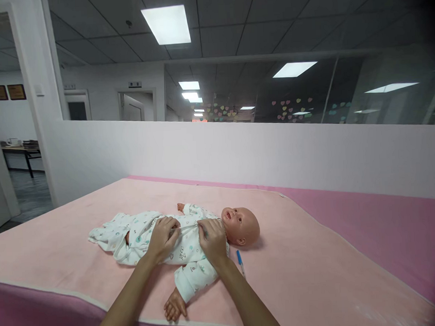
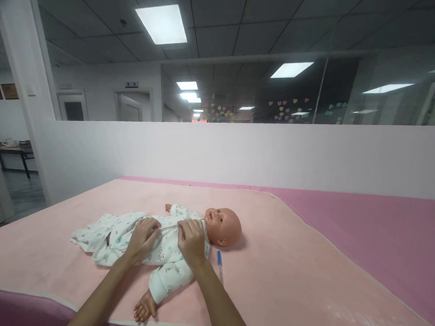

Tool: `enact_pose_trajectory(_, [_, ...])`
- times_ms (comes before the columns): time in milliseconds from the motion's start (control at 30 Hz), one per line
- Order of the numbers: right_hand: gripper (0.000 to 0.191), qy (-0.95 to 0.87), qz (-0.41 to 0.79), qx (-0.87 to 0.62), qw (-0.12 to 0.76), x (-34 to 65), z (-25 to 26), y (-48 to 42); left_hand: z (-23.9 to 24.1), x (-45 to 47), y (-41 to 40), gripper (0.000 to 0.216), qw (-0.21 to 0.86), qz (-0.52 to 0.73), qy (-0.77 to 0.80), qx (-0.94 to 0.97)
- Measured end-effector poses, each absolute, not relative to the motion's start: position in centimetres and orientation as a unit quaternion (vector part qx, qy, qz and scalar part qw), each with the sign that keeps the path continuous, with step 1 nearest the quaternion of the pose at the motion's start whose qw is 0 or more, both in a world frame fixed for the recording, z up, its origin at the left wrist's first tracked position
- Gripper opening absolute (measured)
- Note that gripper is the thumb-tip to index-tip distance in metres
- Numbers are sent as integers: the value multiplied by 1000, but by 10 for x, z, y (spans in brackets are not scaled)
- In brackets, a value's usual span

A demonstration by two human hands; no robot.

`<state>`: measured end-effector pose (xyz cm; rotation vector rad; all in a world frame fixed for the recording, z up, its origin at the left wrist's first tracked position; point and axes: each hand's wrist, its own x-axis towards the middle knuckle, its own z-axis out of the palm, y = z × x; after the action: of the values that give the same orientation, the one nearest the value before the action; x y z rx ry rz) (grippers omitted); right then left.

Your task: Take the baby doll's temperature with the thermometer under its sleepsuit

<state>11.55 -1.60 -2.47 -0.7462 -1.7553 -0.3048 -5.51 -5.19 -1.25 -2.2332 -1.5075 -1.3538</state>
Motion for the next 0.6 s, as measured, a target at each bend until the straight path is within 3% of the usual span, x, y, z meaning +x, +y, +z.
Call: enact_pose_trajectory(600, [17,-748,-136,-297,578,115,-23,-18,-17,-52,-47,5,130,-426,-520,-729])
